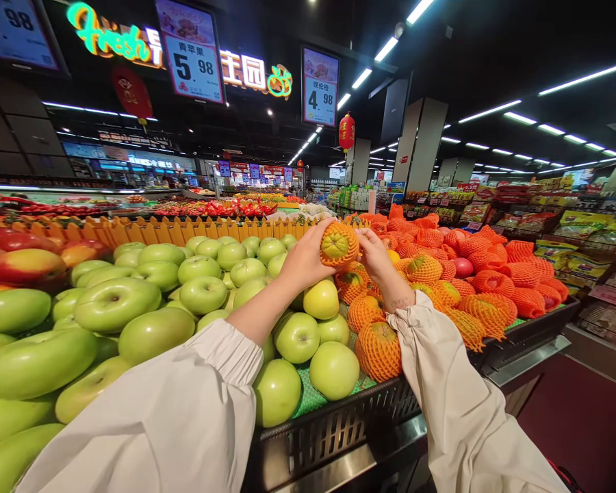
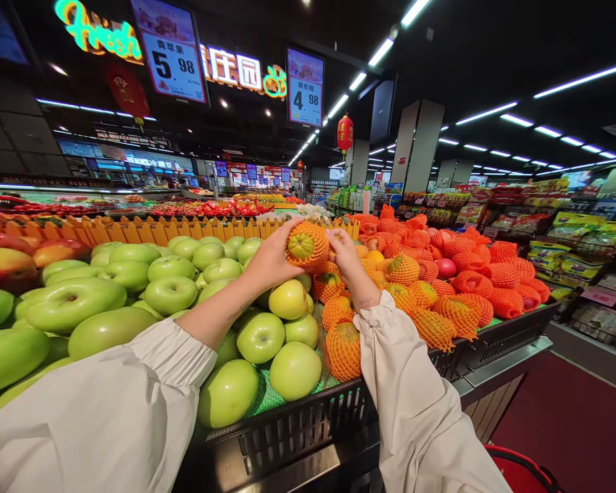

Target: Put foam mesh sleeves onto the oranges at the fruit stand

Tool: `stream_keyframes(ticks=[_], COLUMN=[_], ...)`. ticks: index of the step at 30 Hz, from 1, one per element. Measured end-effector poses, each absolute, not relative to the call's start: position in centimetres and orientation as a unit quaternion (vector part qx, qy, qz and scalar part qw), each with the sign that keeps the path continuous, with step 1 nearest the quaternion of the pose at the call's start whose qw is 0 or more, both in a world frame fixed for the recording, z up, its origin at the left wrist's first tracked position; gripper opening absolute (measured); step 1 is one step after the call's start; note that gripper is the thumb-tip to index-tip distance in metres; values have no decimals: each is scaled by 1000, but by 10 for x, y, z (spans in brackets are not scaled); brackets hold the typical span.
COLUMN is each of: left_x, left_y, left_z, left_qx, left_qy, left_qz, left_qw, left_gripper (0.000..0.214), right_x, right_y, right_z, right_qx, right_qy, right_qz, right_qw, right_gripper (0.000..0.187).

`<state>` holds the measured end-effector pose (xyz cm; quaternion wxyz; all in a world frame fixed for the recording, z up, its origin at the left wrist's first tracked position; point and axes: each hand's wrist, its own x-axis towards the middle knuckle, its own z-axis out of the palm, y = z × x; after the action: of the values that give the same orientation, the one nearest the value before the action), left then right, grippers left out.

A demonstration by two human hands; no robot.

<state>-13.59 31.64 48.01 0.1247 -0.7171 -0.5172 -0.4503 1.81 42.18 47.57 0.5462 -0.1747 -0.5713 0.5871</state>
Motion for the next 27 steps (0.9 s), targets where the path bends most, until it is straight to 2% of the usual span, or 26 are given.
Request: stream_keyframes(ticks=[7, 12, 15, 17, 19, 22, 27], left_x=[-133, -129, -130, -132, -134, -135, -135], left_y=[311, 304, 303, 305, 308, 312, 312], left_z=[482, 487, 487, 486, 485, 485, 487], left_qx=[-712, -670, -655, -675, -708, -729, -670], left_qy=[-523, -547, -553, -537, -517, -500, -511], left_qz=[-442, -463, -459, -449, -435, -434, -498], left_qw=[153, 194, 233, 234, 207, 174, 204], left_gripper=[88, 89, 94, 97, 100, 92, 55], right_x=[18, 26, 27, 25, 22, 21, 32], right_y=[428, 432, 425, 418, 413, 417, 453], right_z=[474, 476, 474, 472, 470, 472, 469], right_qx=[-207, -129, -37, -2, -7, -50, -179], right_qy=[-554, -563, -621, -648, -653, -634, -466], right_qz=[615, 609, 619, 628, 625, 611, 569], right_qw=[522, 543, 479, 431, 427, 470, 653], right_gripper=[58, 55, 60, 71, 81, 75, 67])
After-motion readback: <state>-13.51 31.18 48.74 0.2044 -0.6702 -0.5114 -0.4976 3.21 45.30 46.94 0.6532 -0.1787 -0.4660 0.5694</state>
